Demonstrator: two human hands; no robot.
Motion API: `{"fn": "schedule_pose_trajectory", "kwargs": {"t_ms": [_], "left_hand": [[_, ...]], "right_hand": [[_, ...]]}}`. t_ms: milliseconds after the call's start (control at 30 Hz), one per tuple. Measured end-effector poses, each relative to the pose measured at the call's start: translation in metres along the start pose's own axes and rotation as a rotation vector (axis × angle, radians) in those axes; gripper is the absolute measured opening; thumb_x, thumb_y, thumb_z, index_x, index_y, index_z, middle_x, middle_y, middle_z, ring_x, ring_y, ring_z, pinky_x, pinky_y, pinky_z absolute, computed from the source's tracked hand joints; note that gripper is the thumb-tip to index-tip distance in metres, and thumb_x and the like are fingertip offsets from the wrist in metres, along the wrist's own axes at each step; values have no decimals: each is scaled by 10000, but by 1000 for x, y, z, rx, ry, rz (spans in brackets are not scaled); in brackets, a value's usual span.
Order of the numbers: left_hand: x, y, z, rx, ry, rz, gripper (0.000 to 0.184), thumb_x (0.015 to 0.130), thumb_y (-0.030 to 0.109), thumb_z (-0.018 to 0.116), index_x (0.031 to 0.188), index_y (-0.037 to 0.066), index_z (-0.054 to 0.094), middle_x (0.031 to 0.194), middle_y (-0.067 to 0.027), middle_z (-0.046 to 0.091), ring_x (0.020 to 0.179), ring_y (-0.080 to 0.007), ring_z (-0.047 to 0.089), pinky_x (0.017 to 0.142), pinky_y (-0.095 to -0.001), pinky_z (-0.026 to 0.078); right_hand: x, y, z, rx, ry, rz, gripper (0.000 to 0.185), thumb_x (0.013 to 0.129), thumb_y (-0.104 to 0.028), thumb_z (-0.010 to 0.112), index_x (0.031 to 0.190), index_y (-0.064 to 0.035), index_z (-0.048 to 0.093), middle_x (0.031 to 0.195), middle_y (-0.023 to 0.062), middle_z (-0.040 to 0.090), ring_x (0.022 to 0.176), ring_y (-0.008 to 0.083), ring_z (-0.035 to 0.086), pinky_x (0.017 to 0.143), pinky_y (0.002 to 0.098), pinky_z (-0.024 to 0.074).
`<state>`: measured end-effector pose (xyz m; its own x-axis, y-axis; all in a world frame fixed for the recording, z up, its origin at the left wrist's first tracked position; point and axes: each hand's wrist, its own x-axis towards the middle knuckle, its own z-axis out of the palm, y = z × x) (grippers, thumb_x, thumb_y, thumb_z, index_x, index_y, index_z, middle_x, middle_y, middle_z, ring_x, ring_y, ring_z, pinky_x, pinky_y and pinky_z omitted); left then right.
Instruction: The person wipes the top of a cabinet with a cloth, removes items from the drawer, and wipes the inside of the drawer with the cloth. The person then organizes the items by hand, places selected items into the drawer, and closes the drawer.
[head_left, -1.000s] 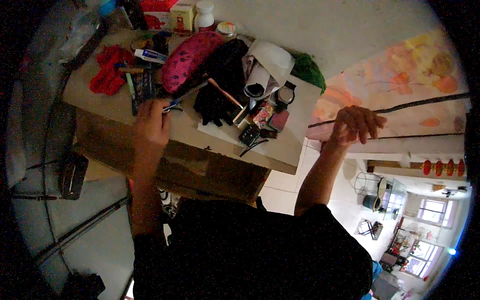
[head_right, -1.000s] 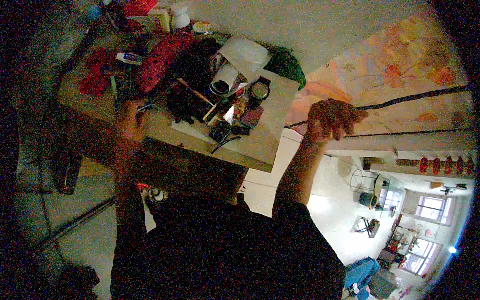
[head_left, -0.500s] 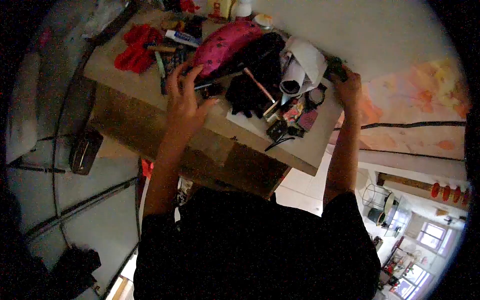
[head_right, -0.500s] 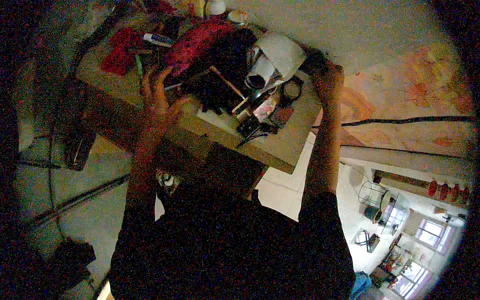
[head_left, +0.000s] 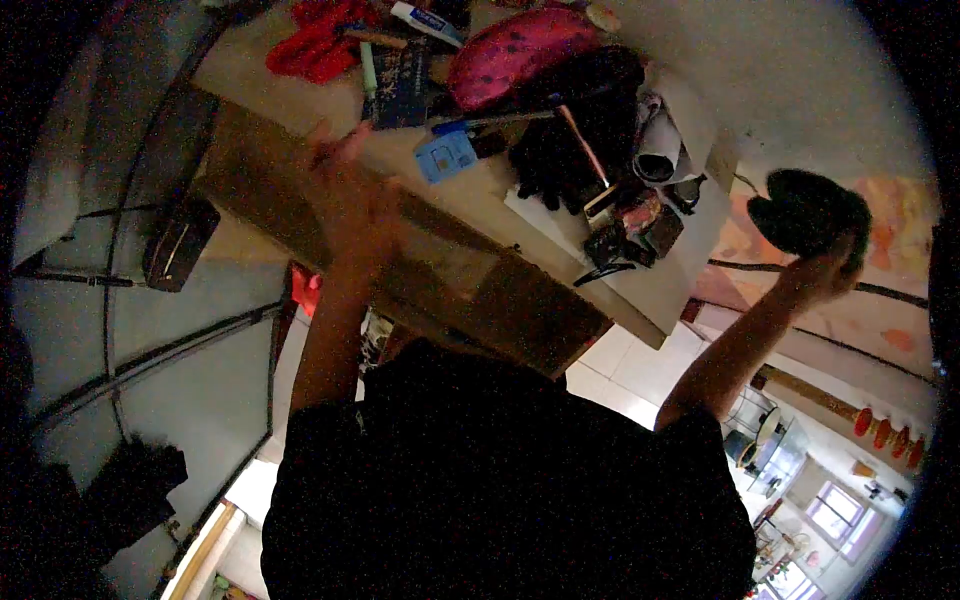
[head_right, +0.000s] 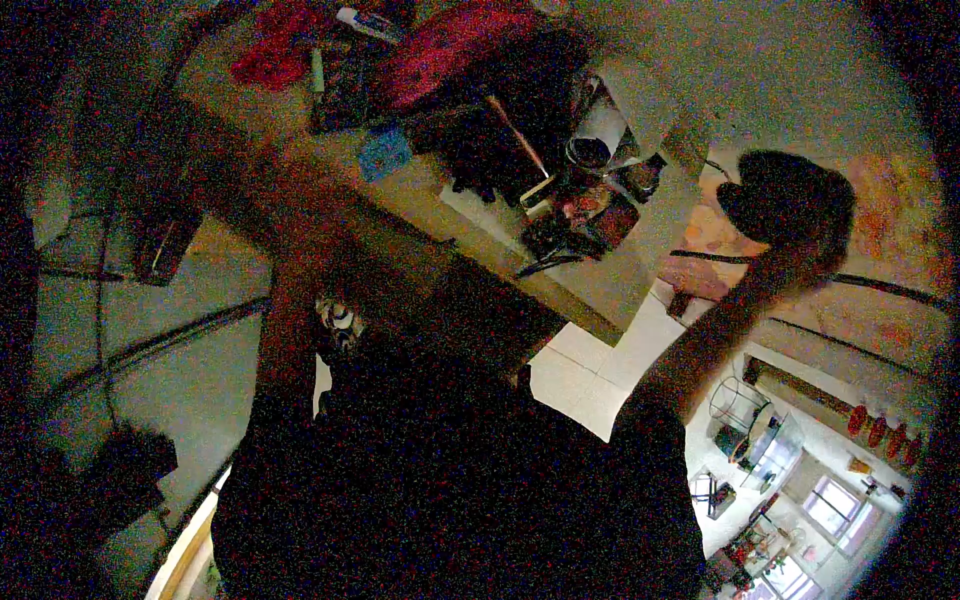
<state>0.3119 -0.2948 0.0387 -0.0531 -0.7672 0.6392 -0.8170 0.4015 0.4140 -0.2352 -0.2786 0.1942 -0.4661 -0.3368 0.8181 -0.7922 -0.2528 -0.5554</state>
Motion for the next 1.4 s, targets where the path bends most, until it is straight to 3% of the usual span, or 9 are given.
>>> {"fn": "schedule_pose_trajectory", "kwargs": {"t_ms": [133, 400, 533, 833, 900, 1033, 1100, 1233, 1400], "left_hand": [[-22, -31, -1, 180, 437, 150, 504, 1021, 379, 560, 1392, 40, 533, 1484, -237, 390, 1298, -418, 434, 1118, -517, 369], [-102, -69, -44, -16, 240, -780, 521, 1056, 421, 515, 1438, 69, 483, 1375, -216, 445, 1312, -378, 416, 1074, -511, 407], [-139, -93, -22, -346, 345, -1147, 528, 1049, 438, 525, 1429, 74, 495, 1362, -203, 464, 1297, -370, 433, 1061, -510, 417], [-167, -71, 3, -1303, 439, -1592, 545, 1032, 478, 549, 1409, 85, 522, 1334, -172, 507, 1264, -352, 471, 1031, -506, 440], [-165, -64, 27, -1426, 419, -1631, 549, 1028, 486, 554, 1405, 88, 528, 1328, -166, 517, 1257, -348, 480, 1025, -505, 445], [-166, -66, 23, -1613, 448, -1680, 557, 1020, 504, 564, 1396, 93, 540, 1315, -152, 536, 1243, -340, 497, 1012, -503, 455], [-171, -62, 25, -1679, 461, -1709, 561, 1016, 513, 569, 1391, 96, 546, 1309, -145, 545, 1235, -336, 505, 1005, -502, 460], [-172, -40, 37, -1818, 464, -1780, 569, 1009, 530, 579, 1382, 101, 558, 1296, -132, 565, 1221, -328, 522, 992, -501, 470], [-168, -16, 36, -1961, 483, -1899, 579, 999, 552, 592, 1371, 108, 573, 1281, -115, 588, 1203, -318, 543, 976, -498, 483]], "right_hand": [[16, -22, -18, 230, 169, 107, 439, 930, -279, 768, 1198, 54, 664, 1226, 223, 692, 1027, 312, 703, 858, 445, 633], [25, -67, -30, 194, 150, -23, 448, 912, -205, 753, 1281, 12, 623, 1268, 231, 639, 1095, 362, 648, 919, 475, 573], [-26, -119, -20, 178, -126, -185, 472, 902, -168, 746, 1323, -9, 603, 1288, 234, 612, 1129, 387, 621, 950, 490, 543], [-248, -231, 56, 555, -1283, -347, 551, 884, -94, 731, 1407, -51, 561, 1330, 242, 559, 1196, 437, 566, 1011, 520, 483], [-314, -187, 73, 140, -1459, -260, 666, 841, -89, 765, 1468, -129, 543, 1495, 252, 467, 1322, 439, 499, 1076, 534, 456], [-350, -167, 67, 65, -1495, -346, 733, 810, -111, 795, 1492, -206, 542, 1596, 209, 381, 1404, 437, 429, 1132, 572, 406], [-359, -146, 68, 82, -1672, -896, 692, 855, -172, 785, 1495, -286, 547, 1593, 163, 400, 1423, 435, 406, 1154, 624, 354], [-372, -136, 95, 27, -1541, -982, 591, 924, -265, 746, 1485, -247, 562, 1579, 144, 432, 1462, 431, 362, 1161, 664, 326], [-394, -152, 164, -286, -1464, -695, 533, 966, -383, 676, 1453, -187, 586, 1530, 145, 488, 1420, 440, 410, 1127, 652, 365]]}}
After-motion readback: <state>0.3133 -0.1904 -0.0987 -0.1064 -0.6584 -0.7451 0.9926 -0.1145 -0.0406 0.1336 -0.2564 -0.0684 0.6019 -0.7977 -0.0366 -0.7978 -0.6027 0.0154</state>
